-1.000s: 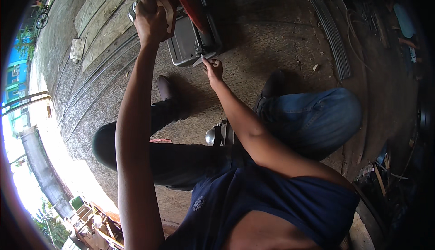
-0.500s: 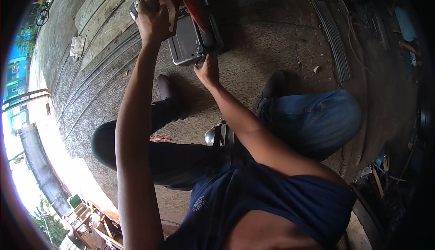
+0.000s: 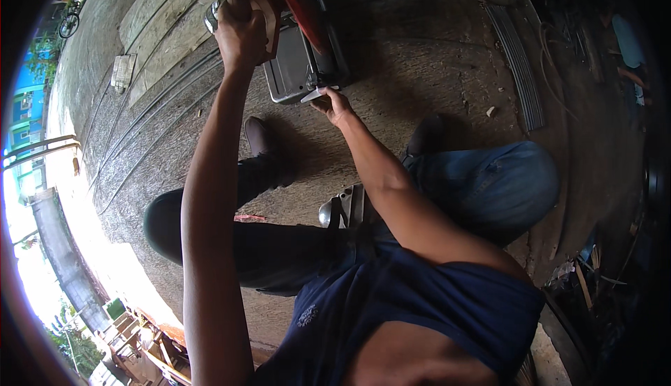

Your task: Cutting metal rods to specific lengths using a power chop saw.

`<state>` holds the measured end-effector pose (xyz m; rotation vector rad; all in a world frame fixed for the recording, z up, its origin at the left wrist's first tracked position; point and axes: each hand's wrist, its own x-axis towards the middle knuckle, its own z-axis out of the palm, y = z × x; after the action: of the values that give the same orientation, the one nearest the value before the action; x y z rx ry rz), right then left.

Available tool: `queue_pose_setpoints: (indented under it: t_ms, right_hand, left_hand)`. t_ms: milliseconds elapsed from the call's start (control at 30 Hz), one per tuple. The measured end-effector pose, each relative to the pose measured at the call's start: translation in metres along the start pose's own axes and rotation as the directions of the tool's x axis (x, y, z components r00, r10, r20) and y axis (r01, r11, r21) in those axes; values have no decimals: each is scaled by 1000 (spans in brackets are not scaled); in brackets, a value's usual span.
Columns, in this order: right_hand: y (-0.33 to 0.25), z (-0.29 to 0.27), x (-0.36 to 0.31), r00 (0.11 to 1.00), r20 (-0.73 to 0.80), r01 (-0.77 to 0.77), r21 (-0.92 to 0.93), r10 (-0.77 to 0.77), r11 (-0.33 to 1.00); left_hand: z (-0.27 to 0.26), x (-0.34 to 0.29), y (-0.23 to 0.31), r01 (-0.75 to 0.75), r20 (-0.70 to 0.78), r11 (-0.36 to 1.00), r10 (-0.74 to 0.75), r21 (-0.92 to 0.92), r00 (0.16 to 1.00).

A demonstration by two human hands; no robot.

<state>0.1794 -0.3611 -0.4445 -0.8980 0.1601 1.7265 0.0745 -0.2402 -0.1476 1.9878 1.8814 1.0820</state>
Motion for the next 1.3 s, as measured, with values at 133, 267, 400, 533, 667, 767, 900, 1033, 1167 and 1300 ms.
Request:
queue_pose_setpoints:
  t_ms: [133, 267, 400, 533, 667, 767, 900, 1033, 1167, 1300]
  right_hand:
    - [-10, 2, -3, 996, -38, -85, -70, 82, 994]
    - [-26, 4, -8, 998, -42, 32, -287, -45, 957]
    - [-27, -1, -4, 996, -83, -31, -157, 18, 987]
    - [-34, -4, -5, 1000, 21, 5, -137, -2, 991]
    - [-70, 8, -5, 975, -210, -197, -692, 67, 694]
    - [-67, 33, 8, 866, -306, -64, -852, -396, 520]
    - [-43, 49, 29, 616, -187, -195, -977, -765, 82]
    - [-28, 45, 35, 482, 31, -218, -964, -876, -154]
    - [-31, 44, 30, 523, 69, -138, -977, -850, -164]
    - [-34, 43, 29, 514, 134, -126, -965, -847, -230]
  left_hand:
    - [3, 0, -4, 90, 32, 994, -88, -67, 996]
    - [4, 1, -6, 69, 20, 996, -68, -56, 997]
    - [3, 0, -5, 162, 108, 975, -146, -153, 983]
    - [0, 0, 0, 209, 144, 962, -185, -177, 972]
    - [-3, 0, 4, 126, 70, 987, -119, -96, 990]
    - [-2, -1, 3, 114, 49, 990, -110, -77, 993]
    - [0, -1, 2, 130, 64, 988, -124, -84, 990]
    - [-1, -1, 1, 122, 65, 990, -117, -70, 991]
    - [0, -1, -3, 129, 95, 981, -115, -147, 989]
    - [5, 4, -13, 143, 109, 966, -122, -215, 987]
